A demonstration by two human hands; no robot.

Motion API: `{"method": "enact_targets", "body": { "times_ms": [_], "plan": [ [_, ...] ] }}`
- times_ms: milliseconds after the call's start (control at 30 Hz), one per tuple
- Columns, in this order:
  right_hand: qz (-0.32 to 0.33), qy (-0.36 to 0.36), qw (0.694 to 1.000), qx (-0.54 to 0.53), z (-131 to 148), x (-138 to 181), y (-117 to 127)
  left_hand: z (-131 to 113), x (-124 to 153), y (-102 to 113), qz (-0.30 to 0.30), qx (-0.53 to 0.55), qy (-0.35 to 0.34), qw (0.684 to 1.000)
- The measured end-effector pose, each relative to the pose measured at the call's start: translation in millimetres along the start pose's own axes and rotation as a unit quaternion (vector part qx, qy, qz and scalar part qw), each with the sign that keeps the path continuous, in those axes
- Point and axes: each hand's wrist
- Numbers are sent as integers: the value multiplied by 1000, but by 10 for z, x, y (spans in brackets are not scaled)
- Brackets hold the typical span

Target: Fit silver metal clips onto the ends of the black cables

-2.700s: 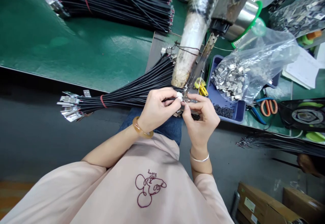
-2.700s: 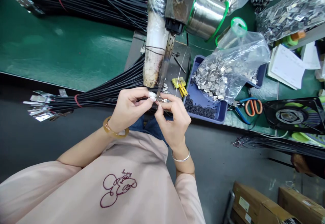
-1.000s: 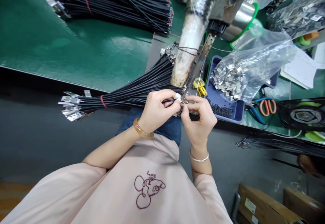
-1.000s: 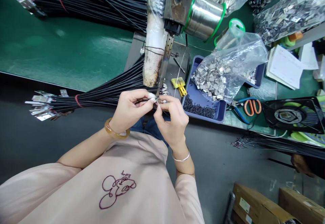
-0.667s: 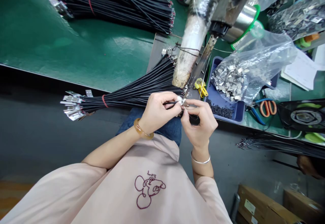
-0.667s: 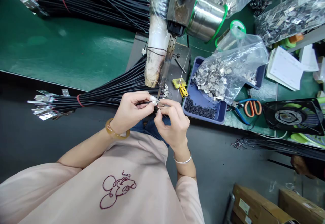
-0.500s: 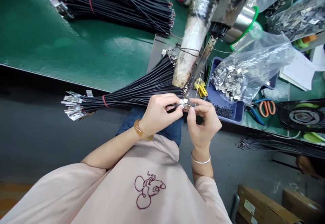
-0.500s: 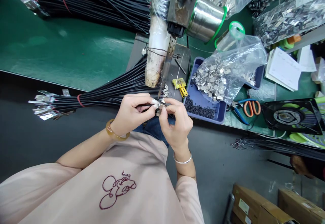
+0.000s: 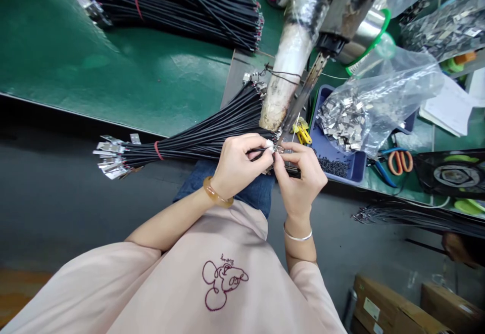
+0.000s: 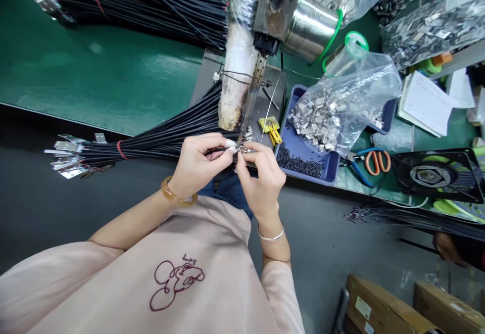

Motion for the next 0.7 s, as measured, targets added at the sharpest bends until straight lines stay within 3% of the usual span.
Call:
{"method": "enact_targets", "body": {
  "times_ms": [167, 533, 600, 700],
  "plan": [
    [6, 4, 1000, -1, 21, -18, 26, -27, -27, 18, -2, -9, -22, 1000],
    [31, 31, 999, 24, 3, 63, 78, -47, -18, 49, 44, 21, 12, 999],
    [21, 11, 1000, -1, 17, 72, 89, -44, 3, 50, 46, 12, -10, 999],
    [36, -101, 992, -72, 24, 74, 109, -35, 64, 45, 46, -47, -102, 993]
  ]
}}
Point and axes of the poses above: each hand's wrist, its own x-axis away from the middle knuckle, its own y-axis out of the back of the hand, z = x × y, and after that the axes turned 1 degree about x, right-handed
